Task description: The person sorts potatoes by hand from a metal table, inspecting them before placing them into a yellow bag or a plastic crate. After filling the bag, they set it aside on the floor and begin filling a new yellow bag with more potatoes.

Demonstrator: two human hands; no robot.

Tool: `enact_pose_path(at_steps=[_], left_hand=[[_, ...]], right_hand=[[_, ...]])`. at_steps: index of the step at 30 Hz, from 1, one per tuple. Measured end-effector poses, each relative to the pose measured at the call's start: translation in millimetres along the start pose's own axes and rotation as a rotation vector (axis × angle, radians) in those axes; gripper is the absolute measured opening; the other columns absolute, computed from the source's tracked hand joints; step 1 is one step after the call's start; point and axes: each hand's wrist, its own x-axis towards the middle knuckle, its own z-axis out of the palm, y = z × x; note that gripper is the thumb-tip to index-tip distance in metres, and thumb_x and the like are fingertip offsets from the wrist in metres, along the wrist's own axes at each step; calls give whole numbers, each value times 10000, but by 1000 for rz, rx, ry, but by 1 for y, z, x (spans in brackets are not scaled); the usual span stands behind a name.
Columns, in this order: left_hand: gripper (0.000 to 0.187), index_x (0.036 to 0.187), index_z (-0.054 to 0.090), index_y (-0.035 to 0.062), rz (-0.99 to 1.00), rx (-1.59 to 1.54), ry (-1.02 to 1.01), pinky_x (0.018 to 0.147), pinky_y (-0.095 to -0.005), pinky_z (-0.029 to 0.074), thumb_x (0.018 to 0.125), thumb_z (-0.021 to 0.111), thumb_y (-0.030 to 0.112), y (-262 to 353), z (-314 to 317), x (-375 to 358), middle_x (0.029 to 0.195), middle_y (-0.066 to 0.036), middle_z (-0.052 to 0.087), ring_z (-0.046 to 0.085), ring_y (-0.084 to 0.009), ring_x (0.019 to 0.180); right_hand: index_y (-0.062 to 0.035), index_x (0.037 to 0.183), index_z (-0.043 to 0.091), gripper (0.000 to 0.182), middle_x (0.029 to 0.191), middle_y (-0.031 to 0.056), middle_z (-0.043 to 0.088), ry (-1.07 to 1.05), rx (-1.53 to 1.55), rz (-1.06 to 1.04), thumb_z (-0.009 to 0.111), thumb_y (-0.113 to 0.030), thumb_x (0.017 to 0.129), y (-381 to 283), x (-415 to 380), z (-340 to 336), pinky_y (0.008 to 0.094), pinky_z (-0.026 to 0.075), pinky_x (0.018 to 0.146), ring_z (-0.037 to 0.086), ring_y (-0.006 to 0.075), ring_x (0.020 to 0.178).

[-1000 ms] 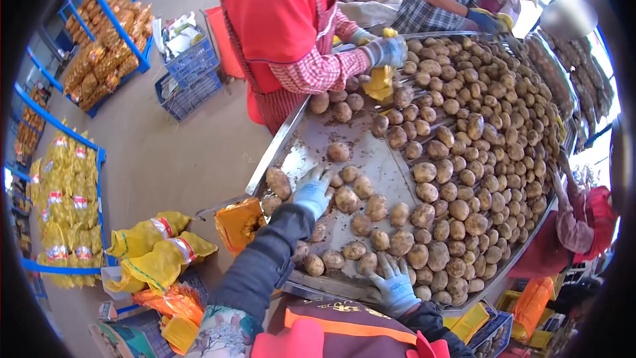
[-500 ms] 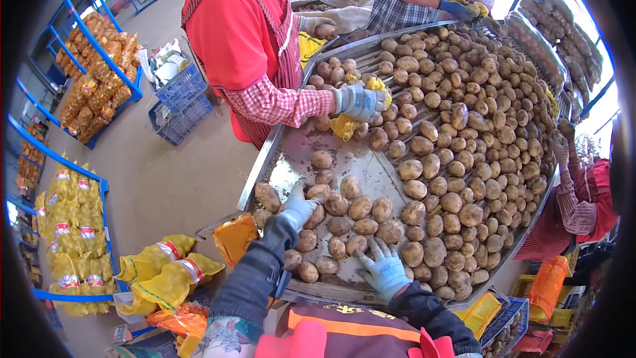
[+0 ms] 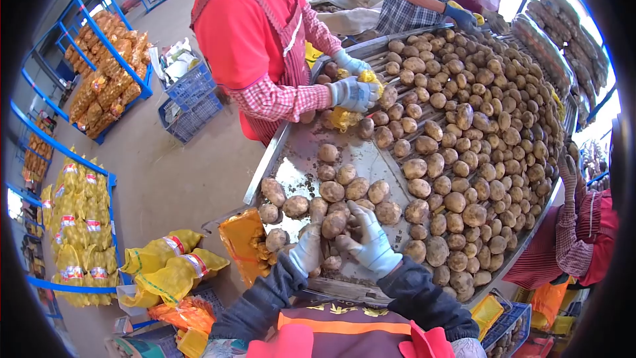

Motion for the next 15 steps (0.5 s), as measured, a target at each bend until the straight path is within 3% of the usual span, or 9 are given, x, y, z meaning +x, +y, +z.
enact_pose_path(at_steps=[2, 4, 5, 6, 8, 9, 10, 13, 15], left_hand=[[664, 1240, 503, 101, 0, 76, -107, 612, -275, 511, 911, 359, 659, -13, 7, 0, 971, -20, 629, 616, -136, 831], [669, 1214, 527, 113, 22, 299, -14, 587, -245, 473, 906, 343, 677, -22, 15, 4, 925, -3, 615, 602, -121, 795], [668, 1167, 557, 122, -14, 313, 4, 578, -234, 464, 900, 331, 691, -27, 17, 1, 888, -1, 613, 592, -108, 760], [668, 1167, 557, 122, -13, 314, 2, 578, -234, 464, 900, 331, 691, -31, 20, 0, 888, -1, 613, 592, -108, 760], [662, 1117, 582, 127, 61, 440, 113, 579, -224, 459, 895, 333, 699, -39, 34, -3, 846, 4, 600, 572, -105, 717], [657, 1045, 591, 134, 78, 447, 148, 481, -210, 406, 887, 327, 715, -45, 32, 0, 735, 8, 576, 513, -96, 570], [657, 1045, 591, 134, 76, 449, 148, 481, -210, 406, 887, 327, 715, -44, 28, -1, 735, 8, 576, 513, -96, 570], [603, 912, 582, 145, -91, 201, -1, 336, -216, 223, 893, 341, 698, -39, 23, -4, 557, 9, 498, 364, -83, 381], [590, 913, 583, 144, -104, 186, 46, 337, -210, 224, 897, 350, 685, -37, 20, -2, 561, 10, 499, 372, -84, 386]], right_hand=[[-27, 1324, 431, 625, 1162, 184, 541, 43, -82, -33, 704, -252, 810, -2, -2, 0, 362, 454, 921, 558, 310, 1087], [-32, 1307, 445, 607, 1157, 183, 541, -88, -213, 48, 704, -259, 807, 6, -7, 1, 350, 457, 897, 565, 284, 1071], [-26, 1229, 506, 464, 1040, 164, 597, 0, -267, -54, 658, -261, 859, 9, -9, 1, 344, 478, 832, 606, 269, 969], [-26, 1229, 506, 464, 1040, 164, 597, 3, -269, -55, 658, -261, 859, 12, -12, 0, 344, 478, 832, 606, 269, 969], [-20, 1134, 560, 313, 893, 131, 631, -24, -32, 159, 578, -254, 927, 22, -19, -1, 334, 499, 756, 637, 241, 848], [-27, 1054, 590, 259, 768, 66, 632, 103, -100, 34, 509, -258, 973, 34, -20, 5, 295, 498, 650, 634, 181, 714], [-27, 1054, 590, 259, 768, 66, 632, 105, -98, 36, 509, -258, 973, 44, -19, 6, 295, 498, 650, 634, 181, 714], [-42, 1046, 598, 281, 806, 42, 650, 58, 544, 755, 493, -296, 982, 40, -11, -24, 236, 475, 560, 602, 118, 630], [-43, 1045, 597, 284, 799, 42, 648, 106, 545, 704, 489, -298, 983, 34, -17, -29, 235, 475, 548, 598, 111, 620]])
